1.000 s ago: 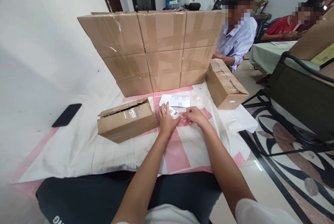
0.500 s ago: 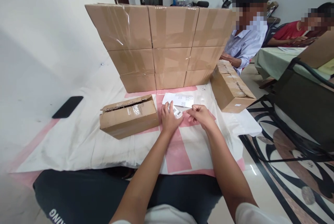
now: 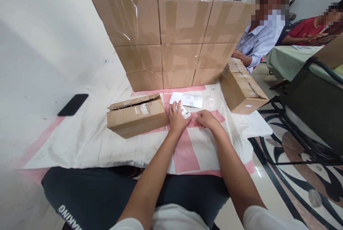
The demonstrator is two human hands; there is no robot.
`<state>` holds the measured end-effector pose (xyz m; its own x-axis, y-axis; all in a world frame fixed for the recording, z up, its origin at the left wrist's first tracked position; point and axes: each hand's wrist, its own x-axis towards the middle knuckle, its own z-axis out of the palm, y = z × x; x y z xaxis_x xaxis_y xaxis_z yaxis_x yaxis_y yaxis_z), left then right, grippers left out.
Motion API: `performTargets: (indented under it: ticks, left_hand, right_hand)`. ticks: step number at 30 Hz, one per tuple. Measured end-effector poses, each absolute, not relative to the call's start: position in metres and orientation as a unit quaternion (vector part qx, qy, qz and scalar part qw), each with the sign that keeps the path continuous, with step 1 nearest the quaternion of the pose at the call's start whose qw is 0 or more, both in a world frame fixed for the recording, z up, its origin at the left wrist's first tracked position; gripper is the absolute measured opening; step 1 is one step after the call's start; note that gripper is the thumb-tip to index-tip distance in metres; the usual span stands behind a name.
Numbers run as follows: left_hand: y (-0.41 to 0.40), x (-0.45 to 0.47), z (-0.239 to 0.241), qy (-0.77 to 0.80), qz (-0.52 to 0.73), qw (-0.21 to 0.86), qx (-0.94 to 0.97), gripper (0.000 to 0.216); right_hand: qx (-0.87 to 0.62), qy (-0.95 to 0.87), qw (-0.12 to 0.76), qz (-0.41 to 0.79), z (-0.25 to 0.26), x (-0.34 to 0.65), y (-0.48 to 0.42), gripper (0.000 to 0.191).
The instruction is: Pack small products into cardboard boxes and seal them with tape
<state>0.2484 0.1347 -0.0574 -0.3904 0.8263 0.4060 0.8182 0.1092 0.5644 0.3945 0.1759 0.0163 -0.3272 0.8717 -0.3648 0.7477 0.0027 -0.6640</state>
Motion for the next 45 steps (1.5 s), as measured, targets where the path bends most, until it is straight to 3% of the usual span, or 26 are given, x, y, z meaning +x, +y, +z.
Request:
performTargets:
  ticks: [10,18,24,31,35,40,45]
  left_hand:
    - [0.132,0.248,-0.051,0.747,0.384,0.015,0.542,0.088]
    - [0.134,0.247,-0.047,0.740,0.414,0.054,0.527,0.097]
    - [0.131,0.219,-0.041,0.697,0.555,0.162,0.425,0.097]
    - [0.128,0.216,-0.048,0.693,0.423,0.083,0.577,0.103]
    - [0.129,0.219,-0.052,0.698,0.412,0.068,0.581,0.102]
    - [0.122,0.221,-0.052,0.655,0.466,0.081,0.589,0.088]
    - [0.114,0.224,-0.046,0.541,0.610,0.182,0.550,0.045]
  right_hand:
    - [-0.590,-0.675,-0.023,0.443,0.023,0.408,0.183,0.037]
    - [-0.619,-0.676,-0.023,0.400,0.003,0.396,0.188,0.037]
    - [-0.606,-0.679,0.050,0.412,-0.006,0.405,0.195,0.037]
    - [-0.467,-0.683,0.238,0.509,0.019,0.408,0.194,0.050]
    - [-0.375,-0.683,0.340,0.527,0.024,0.410,0.191,0.057]
    - [-0.323,-0.710,0.364,0.509,0.022,0.403,0.186,0.053]
    - [-0.288,-0.715,0.382,0.510,0.024,0.394,0.176,0.048]
